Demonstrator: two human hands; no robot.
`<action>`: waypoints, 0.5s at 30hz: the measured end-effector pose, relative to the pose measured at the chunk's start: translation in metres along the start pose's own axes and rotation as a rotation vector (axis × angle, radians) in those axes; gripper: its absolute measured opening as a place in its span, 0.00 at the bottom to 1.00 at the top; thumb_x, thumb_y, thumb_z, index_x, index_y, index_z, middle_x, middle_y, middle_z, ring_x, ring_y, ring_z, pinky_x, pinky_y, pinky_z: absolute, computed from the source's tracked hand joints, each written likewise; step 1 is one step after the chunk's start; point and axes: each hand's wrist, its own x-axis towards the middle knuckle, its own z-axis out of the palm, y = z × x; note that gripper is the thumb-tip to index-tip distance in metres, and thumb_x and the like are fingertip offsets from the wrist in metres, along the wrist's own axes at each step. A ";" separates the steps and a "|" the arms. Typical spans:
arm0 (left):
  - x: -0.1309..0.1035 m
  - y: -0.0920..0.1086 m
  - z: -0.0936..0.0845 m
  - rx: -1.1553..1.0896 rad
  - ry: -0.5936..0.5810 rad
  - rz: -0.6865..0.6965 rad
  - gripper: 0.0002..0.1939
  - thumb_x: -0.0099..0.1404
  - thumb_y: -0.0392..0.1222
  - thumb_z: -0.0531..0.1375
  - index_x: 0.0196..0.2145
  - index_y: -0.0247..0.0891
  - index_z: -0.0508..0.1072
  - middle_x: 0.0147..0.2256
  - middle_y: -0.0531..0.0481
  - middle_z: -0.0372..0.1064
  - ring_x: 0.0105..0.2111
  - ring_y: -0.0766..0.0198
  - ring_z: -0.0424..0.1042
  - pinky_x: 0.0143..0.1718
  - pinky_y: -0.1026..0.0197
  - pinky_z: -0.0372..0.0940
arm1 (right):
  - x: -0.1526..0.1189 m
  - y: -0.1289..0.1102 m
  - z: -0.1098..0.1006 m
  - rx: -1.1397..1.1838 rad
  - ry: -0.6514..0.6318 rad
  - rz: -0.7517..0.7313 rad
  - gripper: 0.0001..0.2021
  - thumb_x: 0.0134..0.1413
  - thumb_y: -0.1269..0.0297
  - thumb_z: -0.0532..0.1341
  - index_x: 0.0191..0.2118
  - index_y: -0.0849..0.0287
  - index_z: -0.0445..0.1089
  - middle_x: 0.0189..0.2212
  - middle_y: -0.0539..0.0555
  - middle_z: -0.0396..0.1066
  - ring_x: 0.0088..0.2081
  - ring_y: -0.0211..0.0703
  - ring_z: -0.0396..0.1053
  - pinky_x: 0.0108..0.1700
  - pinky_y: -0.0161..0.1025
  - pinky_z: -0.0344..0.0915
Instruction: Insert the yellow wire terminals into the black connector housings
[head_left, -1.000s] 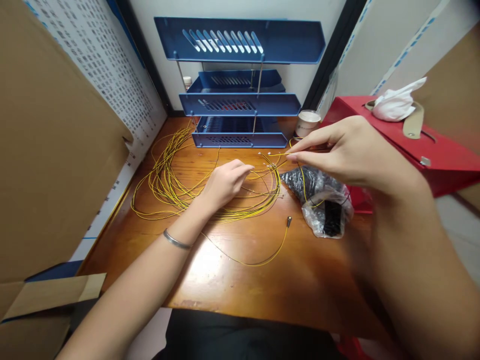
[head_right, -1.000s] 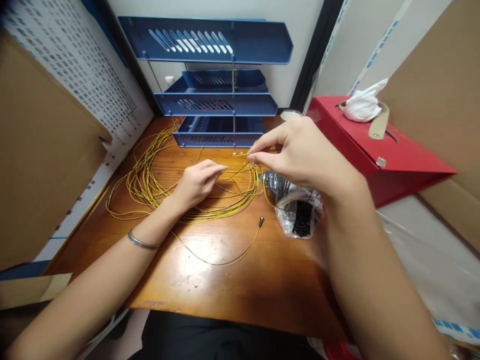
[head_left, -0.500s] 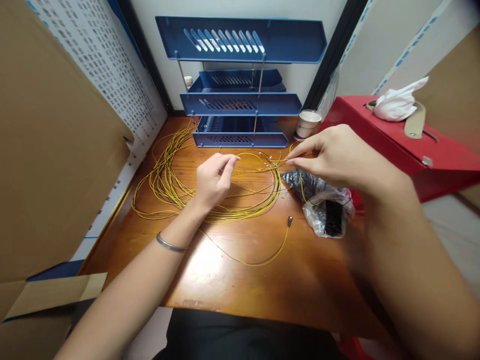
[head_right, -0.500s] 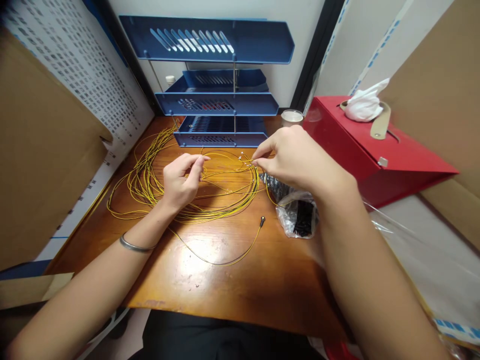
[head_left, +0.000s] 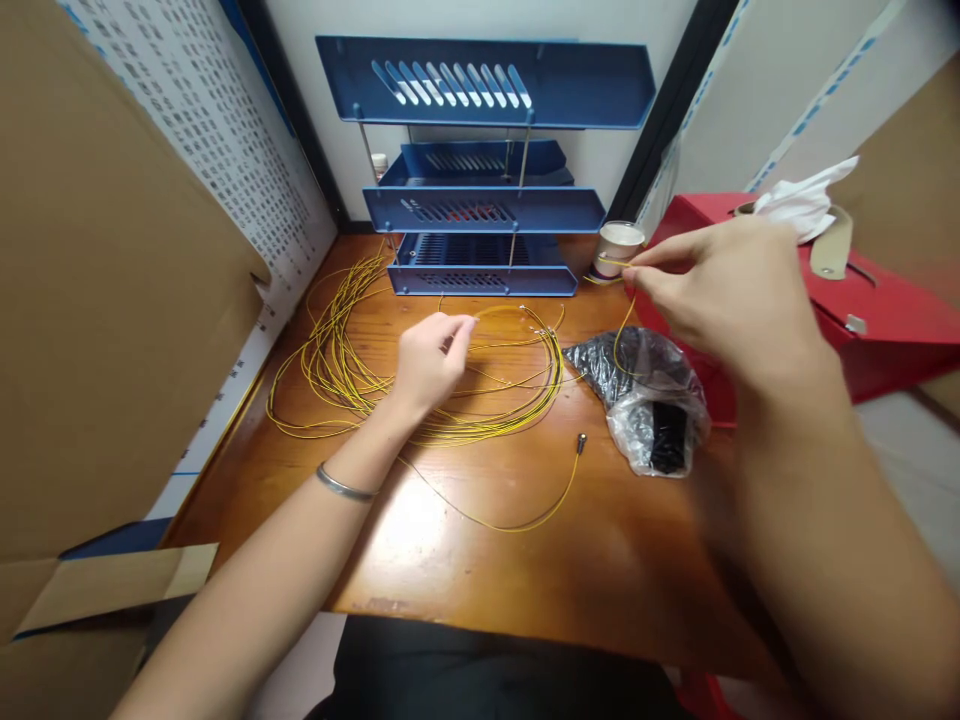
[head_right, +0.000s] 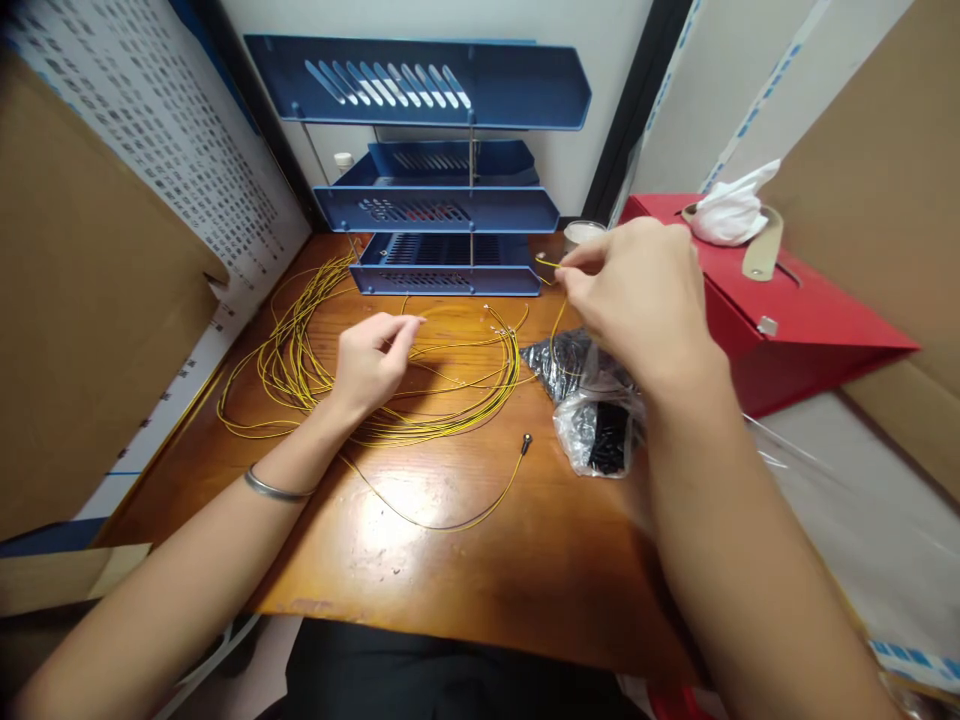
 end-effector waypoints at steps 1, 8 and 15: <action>-0.001 0.001 0.002 0.019 -0.066 0.037 0.12 0.70 0.43 0.59 0.42 0.35 0.81 0.34 0.46 0.78 0.30 0.64 0.73 0.37 0.61 0.68 | -0.001 -0.006 -0.001 0.017 0.003 0.007 0.06 0.53 0.67 0.67 0.33 0.60 0.83 0.22 0.57 0.74 0.29 0.47 0.70 0.39 0.49 0.66; -0.012 0.031 -0.003 -0.064 -0.063 0.211 0.10 0.71 0.40 0.59 0.36 0.37 0.79 0.31 0.48 0.78 0.29 0.65 0.74 0.35 0.61 0.68 | -0.014 -0.037 0.032 0.435 -0.097 -0.024 0.04 0.52 0.64 0.70 0.32 0.57 0.83 0.32 0.54 0.82 0.34 0.47 0.78 0.38 0.43 0.73; -0.018 0.050 -0.008 -0.186 0.141 -0.002 0.13 0.72 0.44 0.57 0.30 0.39 0.69 0.27 0.51 0.70 0.26 0.67 0.67 0.29 0.63 0.65 | -0.026 -0.039 0.065 0.519 -0.227 -0.051 0.07 0.55 0.61 0.68 0.33 0.56 0.84 0.34 0.55 0.82 0.34 0.47 0.77 0.39 0.43 0.72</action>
